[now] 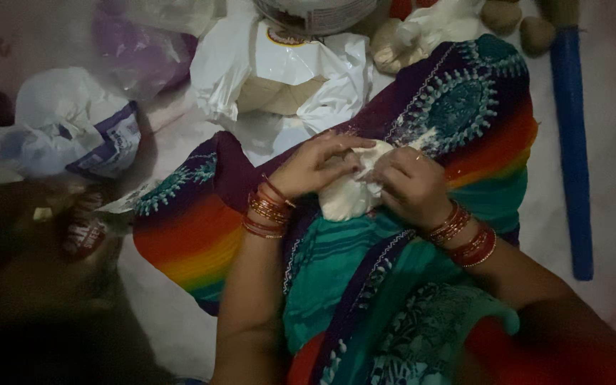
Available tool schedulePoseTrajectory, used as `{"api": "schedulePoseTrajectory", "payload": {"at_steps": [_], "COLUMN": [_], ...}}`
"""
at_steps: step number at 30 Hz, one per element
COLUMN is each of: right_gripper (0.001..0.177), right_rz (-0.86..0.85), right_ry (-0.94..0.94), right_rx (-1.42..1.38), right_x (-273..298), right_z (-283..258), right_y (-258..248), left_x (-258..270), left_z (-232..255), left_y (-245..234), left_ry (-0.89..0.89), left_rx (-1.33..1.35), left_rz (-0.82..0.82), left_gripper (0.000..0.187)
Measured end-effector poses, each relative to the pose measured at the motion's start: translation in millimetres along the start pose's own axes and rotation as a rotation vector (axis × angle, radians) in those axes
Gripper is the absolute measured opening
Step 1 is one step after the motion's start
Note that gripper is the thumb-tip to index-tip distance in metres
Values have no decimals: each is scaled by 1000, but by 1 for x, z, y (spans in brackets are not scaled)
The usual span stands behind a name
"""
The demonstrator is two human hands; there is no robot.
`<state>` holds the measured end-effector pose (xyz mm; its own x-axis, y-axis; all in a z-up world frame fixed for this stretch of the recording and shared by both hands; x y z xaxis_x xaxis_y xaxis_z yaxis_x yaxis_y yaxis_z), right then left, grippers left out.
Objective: The person sits on the floor and sorts through various food items, including white blocks and yellow grains, transferring them between plastic bags and newspaper wrappings. The person handles the items by hand, opening and closing packages while organizing the contents.
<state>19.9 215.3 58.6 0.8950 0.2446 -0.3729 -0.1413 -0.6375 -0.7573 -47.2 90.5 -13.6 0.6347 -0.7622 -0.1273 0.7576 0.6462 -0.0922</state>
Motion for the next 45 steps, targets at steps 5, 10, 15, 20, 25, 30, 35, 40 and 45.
{"api": "schedulePoseTrajectory", "payload": {"at_steps": [5,10,15,20,25,30,35,40,45], "right_gripper": [18,20,38,25,19,25,25,25,35], "right_rz": [38,-99,-252,-280,-209,-264,-251,-240,-173], "right_ry": [-54,58,219,86,108,342,610,673,341], "right_rx": [-8,-156,59,112,-93,-449,-599,-663,-480], "right_x": [-1,7,-5,-19,-47,-90,-129,-128,-130], "right_z": [-5,3,8,-4,1,40,94,118,111], "right_y": [-10,-9,16,25,18,91,174,173,118], "left_x": [-6,6,15,42,72,87,93,97,89], "left_z": [12,18,22,70,52,22,21,14,17], "left_y": [-12,-41,-58,-100,-147,-168,-179,-178,-174], "left_ry": [140,92,49,147,-127,-191,-51,-125,-7], "left_rx": [-453,-872,-640,-1071,-1311,-1236,-834,-654,-823], "left_rz": [15,86,256,665,849,912,1101,1155,1100], "left_gripper": [14,15,21,45,83,68,57,54,53]}}
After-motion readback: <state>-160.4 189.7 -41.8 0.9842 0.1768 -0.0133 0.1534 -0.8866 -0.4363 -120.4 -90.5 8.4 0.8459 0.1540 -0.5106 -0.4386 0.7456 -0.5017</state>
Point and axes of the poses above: each hand's wrist, its own x-axis away from the middle knuckle, its own y-axis out of the palm, z = x × y, the point moved 9 cm from there along -x, towards the middle knuckle, and after that the axes turned 10 degrees about y, right-handed, at the moved point
